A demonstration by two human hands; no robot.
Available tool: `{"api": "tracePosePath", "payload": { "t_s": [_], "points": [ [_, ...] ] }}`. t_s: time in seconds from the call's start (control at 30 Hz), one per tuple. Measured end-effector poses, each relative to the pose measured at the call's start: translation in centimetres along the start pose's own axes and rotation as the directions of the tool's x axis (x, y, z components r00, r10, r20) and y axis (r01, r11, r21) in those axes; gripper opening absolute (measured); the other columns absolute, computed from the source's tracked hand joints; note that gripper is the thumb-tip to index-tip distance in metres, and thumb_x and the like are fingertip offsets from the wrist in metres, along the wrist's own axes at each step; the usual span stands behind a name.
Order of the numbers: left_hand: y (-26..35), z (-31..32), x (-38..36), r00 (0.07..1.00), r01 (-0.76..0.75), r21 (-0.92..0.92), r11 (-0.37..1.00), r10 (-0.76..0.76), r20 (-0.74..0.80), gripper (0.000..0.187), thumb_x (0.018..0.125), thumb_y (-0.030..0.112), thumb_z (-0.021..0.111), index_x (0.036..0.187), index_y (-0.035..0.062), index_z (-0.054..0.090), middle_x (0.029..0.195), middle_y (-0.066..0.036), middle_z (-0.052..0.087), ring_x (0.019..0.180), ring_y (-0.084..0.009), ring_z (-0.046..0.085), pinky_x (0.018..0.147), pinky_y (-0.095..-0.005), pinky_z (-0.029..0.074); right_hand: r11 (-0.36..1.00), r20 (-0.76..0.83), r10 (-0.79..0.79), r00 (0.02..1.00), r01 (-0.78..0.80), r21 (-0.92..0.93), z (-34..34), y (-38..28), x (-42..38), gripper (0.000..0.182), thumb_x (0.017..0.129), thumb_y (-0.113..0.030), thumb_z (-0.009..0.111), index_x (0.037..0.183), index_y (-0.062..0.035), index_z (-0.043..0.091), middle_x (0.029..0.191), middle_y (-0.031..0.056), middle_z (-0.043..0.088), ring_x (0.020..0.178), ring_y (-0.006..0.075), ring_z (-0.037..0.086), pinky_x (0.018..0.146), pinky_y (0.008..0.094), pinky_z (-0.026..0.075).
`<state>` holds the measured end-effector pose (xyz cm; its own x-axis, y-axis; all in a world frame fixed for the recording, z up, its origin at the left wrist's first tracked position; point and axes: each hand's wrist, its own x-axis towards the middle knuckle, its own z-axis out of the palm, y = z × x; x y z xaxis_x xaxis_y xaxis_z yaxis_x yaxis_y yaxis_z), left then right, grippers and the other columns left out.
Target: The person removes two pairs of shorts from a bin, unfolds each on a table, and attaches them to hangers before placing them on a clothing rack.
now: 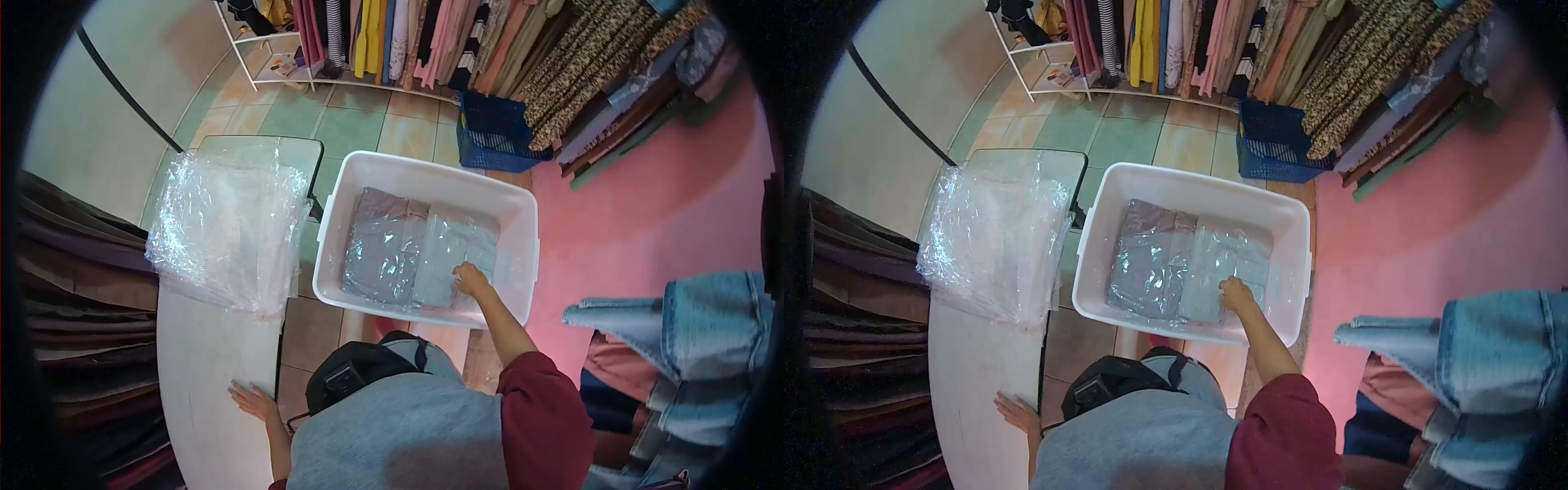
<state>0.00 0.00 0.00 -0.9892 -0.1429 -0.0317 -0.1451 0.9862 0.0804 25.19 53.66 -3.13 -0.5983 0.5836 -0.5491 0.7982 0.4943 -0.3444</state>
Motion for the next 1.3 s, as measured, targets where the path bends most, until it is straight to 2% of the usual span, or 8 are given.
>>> {"api": "tracePosePath", "payload": {
  "t_s": [0.1,0.27,0.5,0.57,0.77,0.9,1.07,1.3],
  "points": [
    [1.9,0.5,-2.3,1.0,0.011,0.016,1.0,-0.011,0.015,0.053,0.089,0.042,0.023,0.134,0.0187,0.011,0.139,-0.013,0.007,0.126,-0.034,0.011,0.1,-0.0487,0.009,0.998,0.005,-0.014,1.0,0.015,-0.065,-1.3,2.5,4.2,0.028,0.067,-0.017,0.062,0.093,-0.0066,0.059,0.108,0.0194,0.043,0.104,0.0332,0.042,0.087,0.0374,0.038],
    [2.6,-1.3,-3.9,0.993,0.048,0.025,0.999,-0.05,0.108,0.052,0.089,0.039,0.023,0.134,0.018,0.009,0.139,-0.013,0.002,0.126,-0.0344,0.008,0.099,-0.0497,0.01,0.995,-0.461,-0.021,0.887,-0.027,-0.096,-2.5,4.0,10.5,0.052,0.063,-0.009,0.064,0.11,-0.0031,0.043,0.115,0.0191,0.039,0.108,0.0346,0.038,0.09,0.0375,0.036],
    [1.6,-0.6,-3.0,0.974,0.09,0.071,0.993,-0.103,0.202,0.053,0.089,0.036,0.025,0.134,0.0172,0.005,0.139,-0.013,-0.001,0.127,-0.035,0.005,0.099,-0.0509,0.011,0.967,-0.279,-0.016,0.96,-0.057,-0.25,-5.3,3.9,15.6,0.089,0.051,-0.009,0.072,0.125,-0.0068,0.024,0.121,0.0158,0.036,0.114,0.0325,0.033,0.093,0.0402,0.032],
    [1.3,-0.5,-3.0,0.977,0.057,0.069,0.996,-0.069,0.199,0.055,0.088,0.04,0.022,0.134,0.0169,0.003,0.139,-0.014,-0.002,0.126,-0.0353,0.004,0.098,-0.052,0.01,0.958,-0.104,0.09,0.99,-0.115,-0.263,-6.4,2.8,15.3,0.102,0.045,-0.014,0.076,0.129,-0.0077,0.019,0.123,0.0144,0.036,0.115,0.0318,0.033,0.092,0.044,0.032],
    [0.8,-0.3,-2.9,0.978,0.036,0.065,0.997,-0.048,0.201,0.06,0.086,0.048,0.018,0.134,0.0157,0.004,0.139,-0.015,-0.002,0.126,-0.0371,0.003,0.098,-0.0535,0.01,0.94,-0.059,0.14,0.988,-0.152,-0.305,-7.3,2.0,15.4,0.112,0.04,-0.025,0.079,0.131,-0.0103,0.015,0.122,0.0139,0.038,0.114,0.0333,0.033,0.09,0.0456,0.033],
    [0.9,-0.5,-3.1,0.98,0.032,0.042,0.999,-0.039,0.193,0.06,0.086,0.047,0.018,0.134,0.0153,0.003,0.138,-0.015,-0.002,0.126,-0.0371,0.003,0.098,-0.053,0.01,0.945,-0.019,0.15,0.988,-0.149,-0.291,-6.5,2.3,15.1,0.108,0.039,-0.027,0.08,0.129,-0.0103,0.022,0.121,0.0129,0.038,0.111,0.0341,0.035,0.09,0.0458,0.033],
    [1.8,-0.9,-3.1,0.969,0.083,0.05,0.995,-0.092,0.228,0.058,0.087,0.045,0.019,0.134,0.0152,0.002,0.139,-0.015,-0.003,0.127,-0.0357,0.002,0.099,-0.0518,0.007,0.951,-0.173,0.123,0.977,-0.166,-0.262,-7.8,0.9,14.1,0.087,0.038,-0.029,0.08,0.113,-0.0088,0.042,0.109,0.0136,0.047,0.111,0.0318,0.035,0.093,0.0458,0.029],
    [1.6,-0.4,-3.2,0.973,0.097,0.032,0.995,-0.101,0.207,0.056,0.088,0.039,0.024,0.134,0.0151,0.003,0.139,-0.014,-0.002,0.127,-0.0345,0.001,0.099,-0.0516,0.006,0.941,-0.075,0.089,0.993,-0.108,-0.32,-8.2,2.5,14.4,0.084,0.037,-0.028,0.08,0.11,-0.0096,0.043,0.107,0.0118,0.051,0.105,0.0289,0.044,0.091,0.0468,0.029]
  ]
}}
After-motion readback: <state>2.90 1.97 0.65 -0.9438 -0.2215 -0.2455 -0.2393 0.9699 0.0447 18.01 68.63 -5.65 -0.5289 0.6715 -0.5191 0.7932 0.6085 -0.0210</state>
